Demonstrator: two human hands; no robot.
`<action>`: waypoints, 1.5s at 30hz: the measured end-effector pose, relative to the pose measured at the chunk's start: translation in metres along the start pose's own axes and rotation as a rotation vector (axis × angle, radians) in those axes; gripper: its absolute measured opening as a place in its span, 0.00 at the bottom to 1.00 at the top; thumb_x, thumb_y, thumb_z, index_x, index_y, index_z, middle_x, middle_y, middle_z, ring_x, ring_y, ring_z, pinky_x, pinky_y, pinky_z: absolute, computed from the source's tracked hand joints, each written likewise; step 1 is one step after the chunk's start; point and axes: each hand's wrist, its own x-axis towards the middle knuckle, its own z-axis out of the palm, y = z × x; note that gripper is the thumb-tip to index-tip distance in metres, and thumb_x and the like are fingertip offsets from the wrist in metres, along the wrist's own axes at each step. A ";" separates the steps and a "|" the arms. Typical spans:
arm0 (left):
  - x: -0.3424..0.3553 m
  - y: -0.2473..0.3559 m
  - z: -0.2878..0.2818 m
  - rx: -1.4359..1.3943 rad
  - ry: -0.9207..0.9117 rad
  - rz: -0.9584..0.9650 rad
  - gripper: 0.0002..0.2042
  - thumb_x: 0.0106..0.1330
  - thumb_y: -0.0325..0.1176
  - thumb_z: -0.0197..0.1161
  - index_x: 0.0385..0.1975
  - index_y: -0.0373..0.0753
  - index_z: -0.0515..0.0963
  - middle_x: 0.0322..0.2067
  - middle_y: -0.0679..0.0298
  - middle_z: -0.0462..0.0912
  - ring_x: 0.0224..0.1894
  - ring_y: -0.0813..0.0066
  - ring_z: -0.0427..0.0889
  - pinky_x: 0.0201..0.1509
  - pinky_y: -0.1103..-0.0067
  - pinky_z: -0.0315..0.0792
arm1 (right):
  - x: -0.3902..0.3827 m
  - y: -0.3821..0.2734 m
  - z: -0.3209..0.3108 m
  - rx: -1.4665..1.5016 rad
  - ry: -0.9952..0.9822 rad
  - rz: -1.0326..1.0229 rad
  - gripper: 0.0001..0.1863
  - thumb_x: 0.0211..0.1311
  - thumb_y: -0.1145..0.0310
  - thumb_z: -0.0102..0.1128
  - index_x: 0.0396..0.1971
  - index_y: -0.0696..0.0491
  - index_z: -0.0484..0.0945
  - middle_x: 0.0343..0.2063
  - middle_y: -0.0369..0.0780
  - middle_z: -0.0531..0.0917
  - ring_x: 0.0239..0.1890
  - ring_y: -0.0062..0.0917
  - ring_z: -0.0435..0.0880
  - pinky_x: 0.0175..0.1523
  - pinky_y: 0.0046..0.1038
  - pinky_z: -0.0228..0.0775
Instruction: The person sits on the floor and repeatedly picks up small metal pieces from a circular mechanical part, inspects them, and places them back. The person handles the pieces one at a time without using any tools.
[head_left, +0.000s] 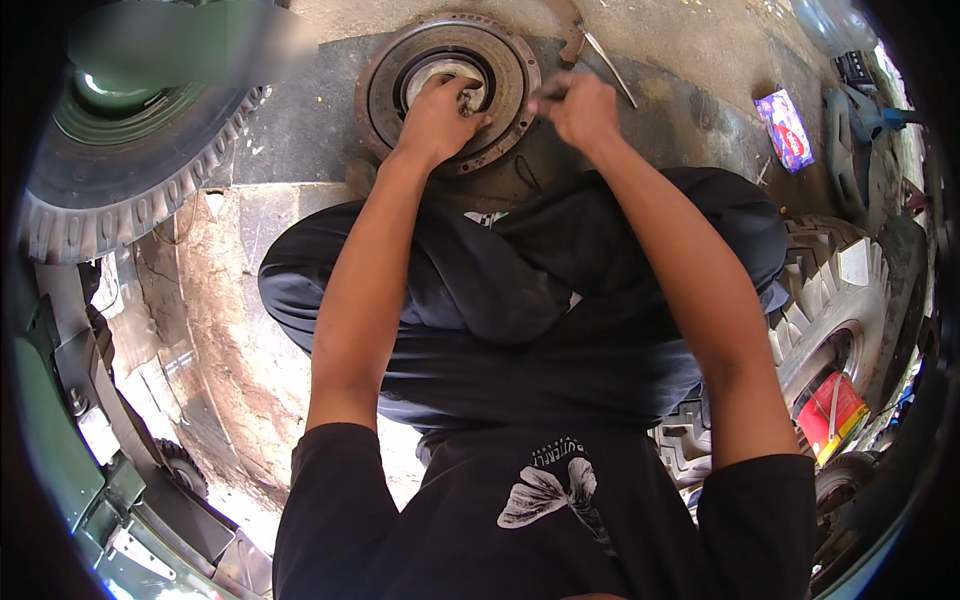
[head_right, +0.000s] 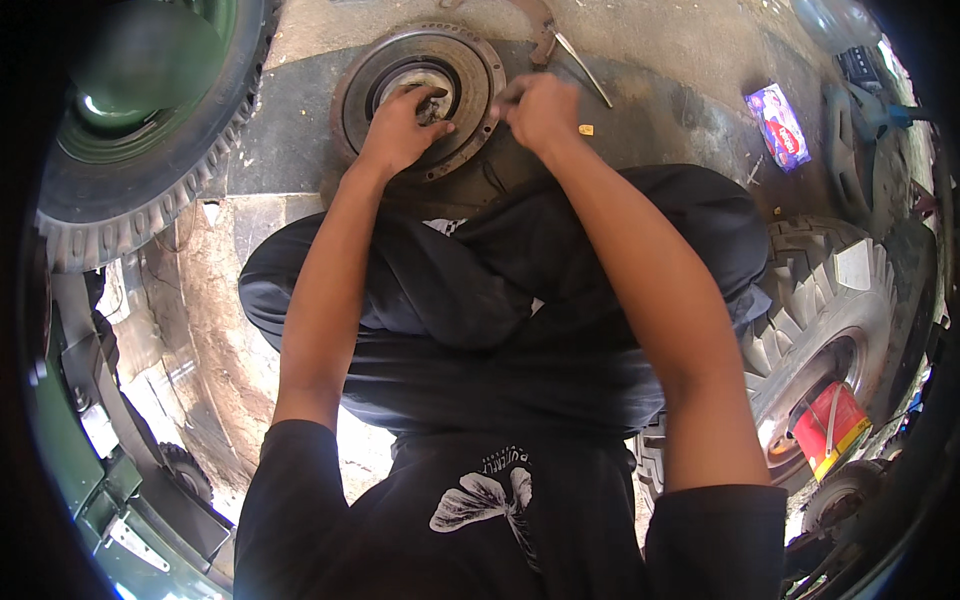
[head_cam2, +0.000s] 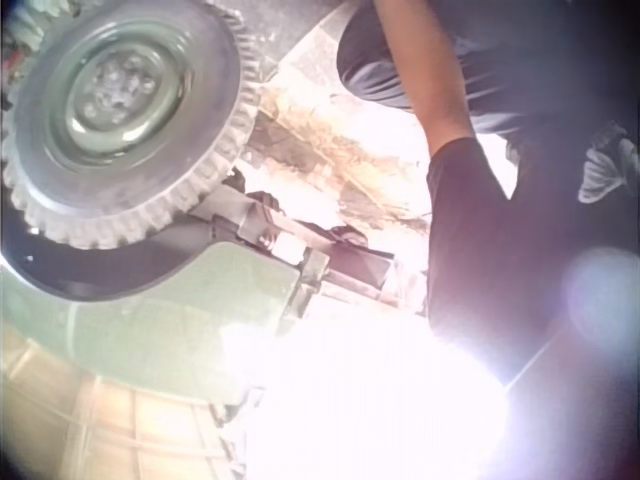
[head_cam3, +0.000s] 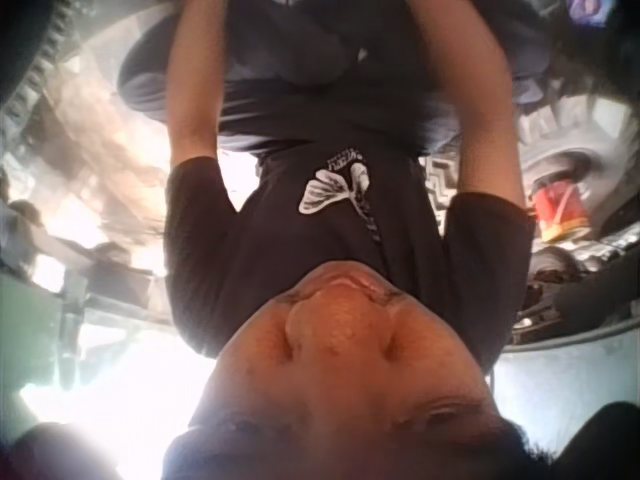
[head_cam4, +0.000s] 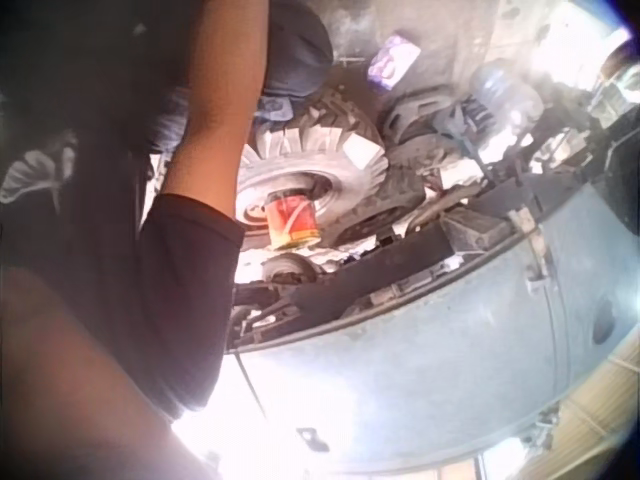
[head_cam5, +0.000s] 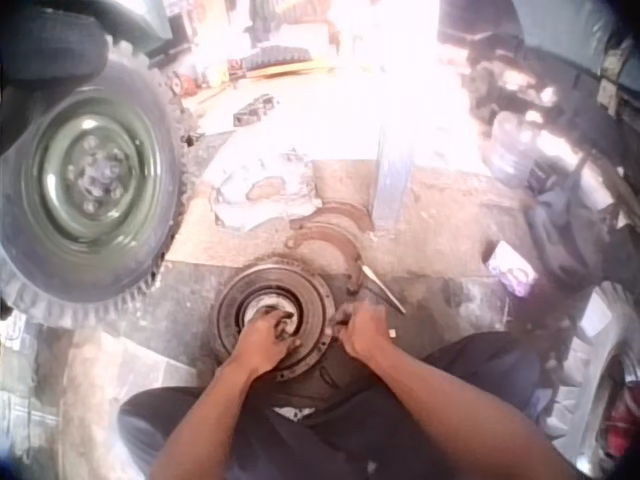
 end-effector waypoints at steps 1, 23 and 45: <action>0.001 0.002 -0.001 0.012 0.004 0.005 0.28 0.58 0.39 0.78 0.58 0.34 0.81 0.57 0.45 0.80 0.60 0.45 0.80 0.66 0.62 0.74 | -0.003 0.003 0.001 -0.010 -0.026 -0.009 0.13 0.52 0.63 0.82 0.35 0.53 0.91 0.34 0.49 0.90 0.40 0.44 0.90 0.51 0.40 0.80; 0.008 0.005 0.001 -0.003 -0.004 -0.014 0.29 0.62 0.45 0.75 0.60 0.35 0.80 0.60 0.43 0.77 0.62 0.44 0.79 0.66 0.61 0.74 | 0.008 0.003 -0.006 -0.056 0.081 0.051 0.19 0.50 0.57 0.83 0.35 0.56 0.89 0.36 0.52 0.89 0.42 0.48 0.88 0.52 0.41 0.78; 0.013 0.016 0.000 0.048 0.001 -0.106 0.32 0.68 0.40 0.69 0.67 0.27 0.69 0.62 0.38 0.78 0.67 0.43 0.76 0.71 0.62 0.70 | 0.046 0.009 0.001 -0.002 0.173 0.144 0.19 0.52 0.55 0.83 0.38 0.52 0.91 0.36 0.48 0.91 0.43 0.42 0.90 0.55 0.39 0.80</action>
